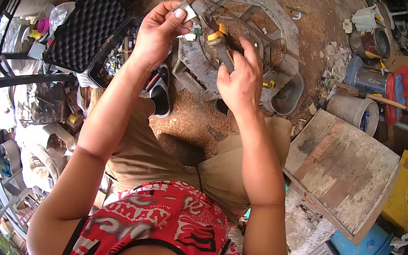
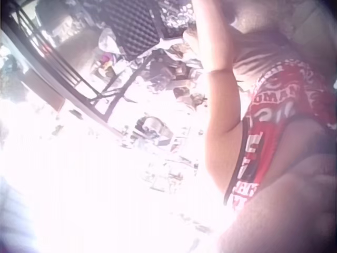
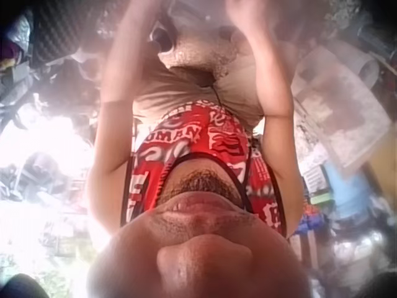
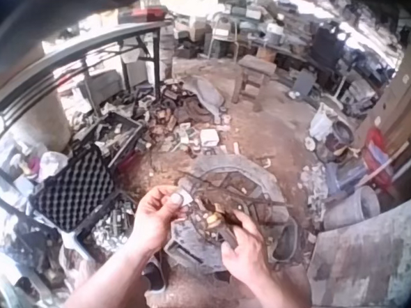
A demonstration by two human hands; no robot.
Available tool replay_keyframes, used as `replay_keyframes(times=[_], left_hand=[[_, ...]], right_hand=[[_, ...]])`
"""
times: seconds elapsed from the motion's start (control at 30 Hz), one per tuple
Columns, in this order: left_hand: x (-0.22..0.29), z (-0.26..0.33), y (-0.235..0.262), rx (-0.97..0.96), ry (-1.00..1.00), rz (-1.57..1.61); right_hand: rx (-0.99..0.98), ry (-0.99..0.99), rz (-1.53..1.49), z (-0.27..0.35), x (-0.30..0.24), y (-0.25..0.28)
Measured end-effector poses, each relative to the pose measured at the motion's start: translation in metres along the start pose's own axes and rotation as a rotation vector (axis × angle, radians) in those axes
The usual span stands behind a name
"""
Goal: The person uses pliers and a screwdriver to pry components off a small circuit board by hand while sitting in a workshop.
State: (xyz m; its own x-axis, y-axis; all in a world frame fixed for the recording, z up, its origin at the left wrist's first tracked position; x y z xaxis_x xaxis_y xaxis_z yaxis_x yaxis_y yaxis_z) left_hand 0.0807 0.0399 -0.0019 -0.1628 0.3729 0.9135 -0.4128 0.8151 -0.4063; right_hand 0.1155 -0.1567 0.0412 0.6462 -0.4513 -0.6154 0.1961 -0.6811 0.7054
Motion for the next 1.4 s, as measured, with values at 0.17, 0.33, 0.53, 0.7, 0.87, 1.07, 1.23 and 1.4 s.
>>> replay_keyframes(times=[0.17,0.33,0.53,0.7,0.87,1.07,1.23,1.4], left_hand=[[0.004,0.003,0.001,0.005,-0.011,0.006],[0.007,0.002,0.004,0.009,-0.023,-0.028],[0.009,0.002,0.001,-0.006,-0.029,-0.033],[0.008,0.002,0.001,-0.005,-0.029,-0.030],[0.009,0.003,-0.002,-0.011,-0.030,-0.021],[0.008,0.002,-0.002,-0.010,-0.029,-0.050],[0.008,0.003,-0.001,-0.011,-0.032,-0.040],[0.009,0.003,-0.001,-0.005,-0.036,-0.038]], right_hand=[[0.007,0.025,-0.025,0.001,-0.008,-0.003],[0.015,0.029,-0.018,-0.002,-0.008,-0.006],[0.024,0.048,-0.006,-0.003,-0.011,-0.004],[0.023,0.064,-0.005,-0.004,-0.015,-0.002],[0.022,0.053,-0.007,-0.003,-0.014,-0.001],[0.015,0.034,0.008,-0.001,-0.010,-0.001],[0.009,0.000,-0.013,0.000,-0.008,-0.002],[0.004,-0.015,-0.024,0.000,-0.006,-0.004]])
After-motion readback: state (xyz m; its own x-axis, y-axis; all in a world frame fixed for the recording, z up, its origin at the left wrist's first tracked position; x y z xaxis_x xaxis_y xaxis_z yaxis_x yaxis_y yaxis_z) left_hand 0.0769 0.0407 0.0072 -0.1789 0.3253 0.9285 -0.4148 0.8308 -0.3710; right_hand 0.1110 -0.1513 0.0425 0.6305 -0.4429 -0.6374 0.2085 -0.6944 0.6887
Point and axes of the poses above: each hand's wrist, its own z-axis away from the middle knuckle, its own y-axis out of the back of the hand, x = y × z, the point moved 9 cm from there along -z, towards the middle knuckle, and after that the axes turned 5 degrees about -z, right-handed, at the moved point
